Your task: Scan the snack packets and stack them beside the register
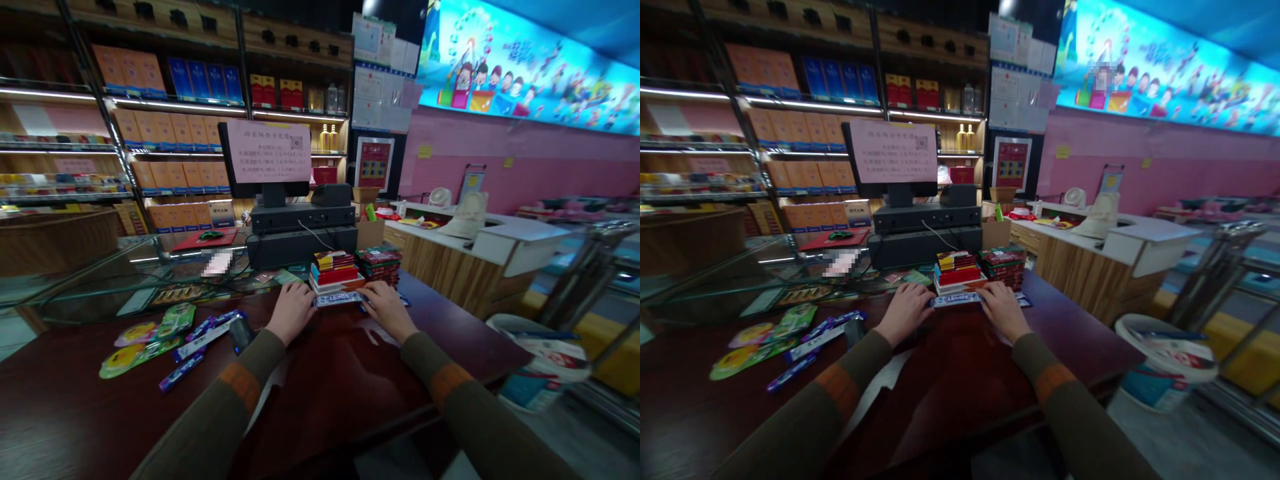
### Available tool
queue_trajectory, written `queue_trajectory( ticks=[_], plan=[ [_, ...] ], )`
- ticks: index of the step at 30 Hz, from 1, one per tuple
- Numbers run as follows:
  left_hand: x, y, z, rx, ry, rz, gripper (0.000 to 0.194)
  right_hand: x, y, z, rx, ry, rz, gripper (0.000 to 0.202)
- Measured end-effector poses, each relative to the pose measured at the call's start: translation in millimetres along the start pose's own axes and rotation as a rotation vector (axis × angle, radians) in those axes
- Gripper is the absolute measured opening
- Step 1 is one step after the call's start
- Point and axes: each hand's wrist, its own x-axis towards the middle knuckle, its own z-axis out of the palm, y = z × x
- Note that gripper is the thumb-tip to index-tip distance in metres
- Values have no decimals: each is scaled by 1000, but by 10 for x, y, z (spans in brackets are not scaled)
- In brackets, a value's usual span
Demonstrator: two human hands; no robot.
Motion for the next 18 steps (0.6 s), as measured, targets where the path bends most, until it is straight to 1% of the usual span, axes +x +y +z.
queue_trajectory(
  ticks=[9,18],
  plan=[
    [364,420,151,-91,4,15,22,-188,459,-53,-13,-42,111,32],
    [628,710,413,-212,-18,-29,27,-310,888,39,-15,-34,213,35]
  ],
)
